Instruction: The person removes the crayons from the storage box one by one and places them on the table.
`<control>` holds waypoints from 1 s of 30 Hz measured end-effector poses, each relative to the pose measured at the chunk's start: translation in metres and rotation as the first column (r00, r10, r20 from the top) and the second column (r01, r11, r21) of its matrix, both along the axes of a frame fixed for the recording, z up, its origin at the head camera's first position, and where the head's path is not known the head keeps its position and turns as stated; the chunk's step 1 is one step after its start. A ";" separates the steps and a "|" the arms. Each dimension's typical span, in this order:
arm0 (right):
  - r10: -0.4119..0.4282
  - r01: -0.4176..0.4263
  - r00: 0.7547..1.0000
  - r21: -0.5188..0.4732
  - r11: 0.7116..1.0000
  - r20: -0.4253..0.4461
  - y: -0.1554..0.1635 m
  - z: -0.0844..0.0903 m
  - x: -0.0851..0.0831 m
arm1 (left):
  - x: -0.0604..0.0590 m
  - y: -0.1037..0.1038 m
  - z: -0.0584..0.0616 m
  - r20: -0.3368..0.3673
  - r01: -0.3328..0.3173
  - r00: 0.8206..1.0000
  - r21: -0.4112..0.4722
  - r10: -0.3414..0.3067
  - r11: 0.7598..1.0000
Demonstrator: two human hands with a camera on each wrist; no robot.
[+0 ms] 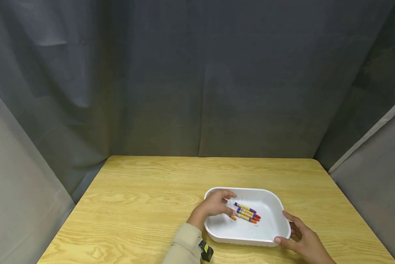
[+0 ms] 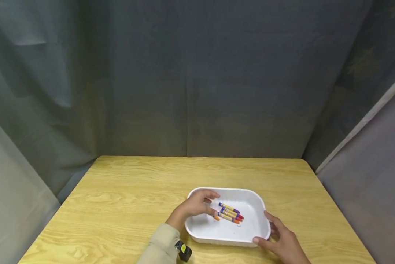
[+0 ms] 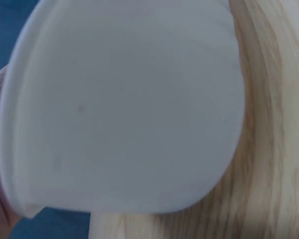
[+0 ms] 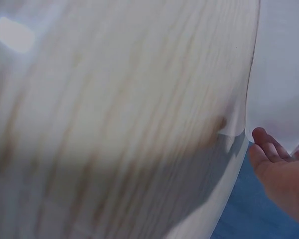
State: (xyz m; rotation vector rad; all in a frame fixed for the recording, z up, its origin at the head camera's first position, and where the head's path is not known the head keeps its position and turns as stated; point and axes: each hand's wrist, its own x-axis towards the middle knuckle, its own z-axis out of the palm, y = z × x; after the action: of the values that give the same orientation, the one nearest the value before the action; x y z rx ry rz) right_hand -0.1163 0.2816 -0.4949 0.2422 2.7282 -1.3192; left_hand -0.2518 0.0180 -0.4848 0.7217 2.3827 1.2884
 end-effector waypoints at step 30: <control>-0.029 0.030 1.000 -0.078 0.996 0.009 0.001 -0.007 -0.001 | 0.013 0.017 -0.015 -0.029 -0.126 0.992 -0.126 0.124 0.984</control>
State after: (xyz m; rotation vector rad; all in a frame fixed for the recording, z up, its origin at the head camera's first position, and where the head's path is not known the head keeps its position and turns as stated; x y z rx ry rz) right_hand -0.1174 0.2829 -0.5017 0.2812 2.6696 -1.4264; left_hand -0.2388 0.0350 -0.5002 0.5583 2.5360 1.1669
